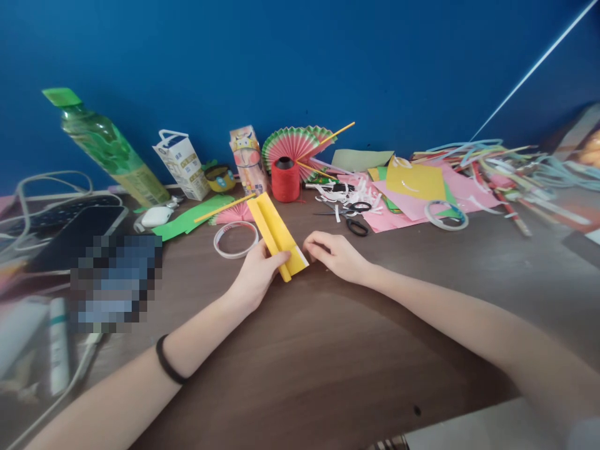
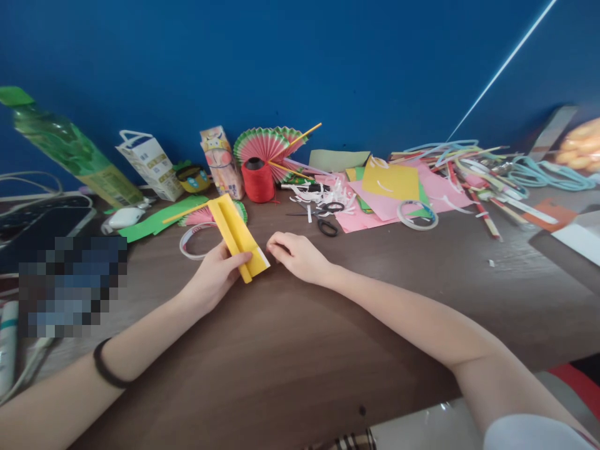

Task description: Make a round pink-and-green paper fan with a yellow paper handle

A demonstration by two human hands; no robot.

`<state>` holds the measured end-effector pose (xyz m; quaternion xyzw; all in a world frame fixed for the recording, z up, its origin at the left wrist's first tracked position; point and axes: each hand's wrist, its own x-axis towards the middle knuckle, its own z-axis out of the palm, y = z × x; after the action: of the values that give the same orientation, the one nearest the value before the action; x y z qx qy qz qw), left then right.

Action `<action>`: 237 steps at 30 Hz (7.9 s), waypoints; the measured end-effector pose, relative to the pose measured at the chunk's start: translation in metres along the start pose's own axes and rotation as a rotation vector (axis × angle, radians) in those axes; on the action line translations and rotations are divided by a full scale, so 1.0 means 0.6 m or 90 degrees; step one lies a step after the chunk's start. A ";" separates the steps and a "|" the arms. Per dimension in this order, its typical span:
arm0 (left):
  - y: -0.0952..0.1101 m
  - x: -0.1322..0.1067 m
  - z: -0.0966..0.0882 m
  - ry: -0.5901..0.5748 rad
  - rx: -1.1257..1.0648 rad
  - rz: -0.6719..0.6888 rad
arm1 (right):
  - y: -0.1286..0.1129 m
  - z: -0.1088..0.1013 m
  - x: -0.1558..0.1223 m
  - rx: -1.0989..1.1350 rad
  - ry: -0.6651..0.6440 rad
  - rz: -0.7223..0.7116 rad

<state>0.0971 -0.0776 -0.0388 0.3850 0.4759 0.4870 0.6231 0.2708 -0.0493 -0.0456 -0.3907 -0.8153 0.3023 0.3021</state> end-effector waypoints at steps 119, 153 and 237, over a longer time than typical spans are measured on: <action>-0.017 -0.006 0.012 0.029 -0.033 0.125 | -0.051 0.003 -0.016 -0.087 0.095 -0.012; -0.016 -0.015 0.016 0.059 0.073 0.142 | -0.057 -0.016 -0.007 0.020 -0.045 0.097; -0.010 -0.007 -0.008 0.029 0.462 0.434 | -0.021 -0.017 0.013 0.112 0.030 0.083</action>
<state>0.0933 -0.0828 -0.0449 0.7001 0.4753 0.4737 0.2439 0.2684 -0.0470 -0.0279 -0.4222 -0.7511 0.3821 0.3341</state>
